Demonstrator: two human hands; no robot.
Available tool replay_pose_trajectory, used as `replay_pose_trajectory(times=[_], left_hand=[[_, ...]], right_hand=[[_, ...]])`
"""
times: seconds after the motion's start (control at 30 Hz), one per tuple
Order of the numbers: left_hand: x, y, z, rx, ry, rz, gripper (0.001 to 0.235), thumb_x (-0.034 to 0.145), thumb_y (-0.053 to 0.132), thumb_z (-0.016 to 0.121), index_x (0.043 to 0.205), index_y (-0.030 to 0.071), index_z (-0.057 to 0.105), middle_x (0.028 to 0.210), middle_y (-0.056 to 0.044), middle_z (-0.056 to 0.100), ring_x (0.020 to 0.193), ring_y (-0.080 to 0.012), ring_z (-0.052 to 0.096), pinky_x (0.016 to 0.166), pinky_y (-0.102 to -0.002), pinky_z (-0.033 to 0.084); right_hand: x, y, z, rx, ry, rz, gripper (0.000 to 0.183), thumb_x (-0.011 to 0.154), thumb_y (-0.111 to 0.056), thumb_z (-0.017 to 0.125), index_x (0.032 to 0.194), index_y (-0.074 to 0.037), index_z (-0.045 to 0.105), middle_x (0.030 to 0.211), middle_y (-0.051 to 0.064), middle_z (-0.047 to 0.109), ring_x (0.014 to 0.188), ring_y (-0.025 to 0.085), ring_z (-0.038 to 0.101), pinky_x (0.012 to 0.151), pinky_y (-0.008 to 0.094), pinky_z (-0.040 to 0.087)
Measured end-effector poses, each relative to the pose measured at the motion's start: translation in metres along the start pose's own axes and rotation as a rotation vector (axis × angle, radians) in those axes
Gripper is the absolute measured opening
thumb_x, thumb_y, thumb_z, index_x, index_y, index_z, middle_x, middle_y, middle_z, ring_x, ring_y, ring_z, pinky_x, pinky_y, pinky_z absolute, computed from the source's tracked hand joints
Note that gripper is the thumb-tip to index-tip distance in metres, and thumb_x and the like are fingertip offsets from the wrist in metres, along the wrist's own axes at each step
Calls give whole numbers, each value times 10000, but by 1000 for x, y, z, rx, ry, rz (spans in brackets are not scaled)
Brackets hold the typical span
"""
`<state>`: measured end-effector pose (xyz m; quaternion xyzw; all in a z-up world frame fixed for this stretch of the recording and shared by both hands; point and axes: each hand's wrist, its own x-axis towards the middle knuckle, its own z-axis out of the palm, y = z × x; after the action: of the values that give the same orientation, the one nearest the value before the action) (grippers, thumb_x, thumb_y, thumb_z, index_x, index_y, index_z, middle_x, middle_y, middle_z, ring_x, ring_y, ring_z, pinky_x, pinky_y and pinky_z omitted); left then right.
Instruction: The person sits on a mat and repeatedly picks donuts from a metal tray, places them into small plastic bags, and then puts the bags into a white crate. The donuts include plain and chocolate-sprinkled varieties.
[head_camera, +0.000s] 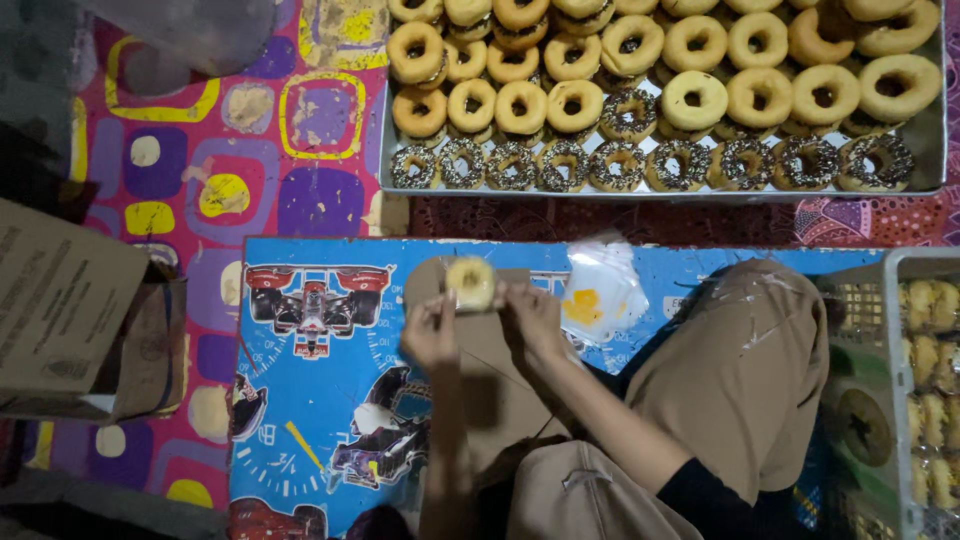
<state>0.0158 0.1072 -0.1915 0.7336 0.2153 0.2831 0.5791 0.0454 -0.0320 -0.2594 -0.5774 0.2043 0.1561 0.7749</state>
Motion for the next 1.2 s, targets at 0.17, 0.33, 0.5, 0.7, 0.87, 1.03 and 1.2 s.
replay_pose_trajectory(times=[0.17,0.33,0.5,0.7,0.87,1.03,1.2], left_hand=[[-17,-36,-17,355,-82,-284,182,885,112,830,813,12,695,711,-66,719,624,-122,637,585,-276,485],[13,-68,58,142,-258,-130,228,810,157,855,845,34,667,752,-44,720,670,-96,655,618,-265,529],[29,-98,158,497,-291,71,248,802,102,853,934,20,660,893,-121,695,918,-312,638,839,-418,505],[-12,-89,173,548,-309,385,385,787,57,734,1153,21,618,1185,-224,636,1186,-405,577,1000,-472,450],[-34,-66,189,166,-747,-205,446,875,194,721,1221,-60,602,1130,-239,690,1089,-397,653,928,-456,504],[-99,20,176,20,-941,322,329,1074,177,576,1362,56,678,1401,-204,709,1406,-304,594,1212,-453,395],[-97,46,165,-775,-424,-179,540,874,189,674,1374,36,539,1364,-251,529,1300,-352,500,1132,-476,354]], right_hand=[[19,47,-59,-327,-141,82,221,959,-179,703,907,17,790,677,60,646,542,125,499,483,304,388],[87,-1,-147,-1453,107,-763,541,562,-342,850,970,-26,685,904,115,657,859,322,645,643,488,472],[118,13,-165,-1660,9,-609,432,584,-292,850,936,-111,677,1103,110,638,1031,307,625,779,449,472],[139,15,-171,-1654,-190,-520,174,690,-231,757,832,-139,718,938,94,707,869,279,699,841,470,456],[67,-29,-166,-1785,-245,-709,88,813,-159,666,833,-174,750,907,47,720,926,234,700,945,483,431],[-5,-100,-160,-1669,168,-1156,571,640,-298,657,1193,-154,658,1154,115,706,1155,329,640,1005,620,300],[-35,-148,-134,-1453,-167,-393,856,897,-332,709,1623,-68,341,1300,103,635,1248,265,601,1261,567,179]])
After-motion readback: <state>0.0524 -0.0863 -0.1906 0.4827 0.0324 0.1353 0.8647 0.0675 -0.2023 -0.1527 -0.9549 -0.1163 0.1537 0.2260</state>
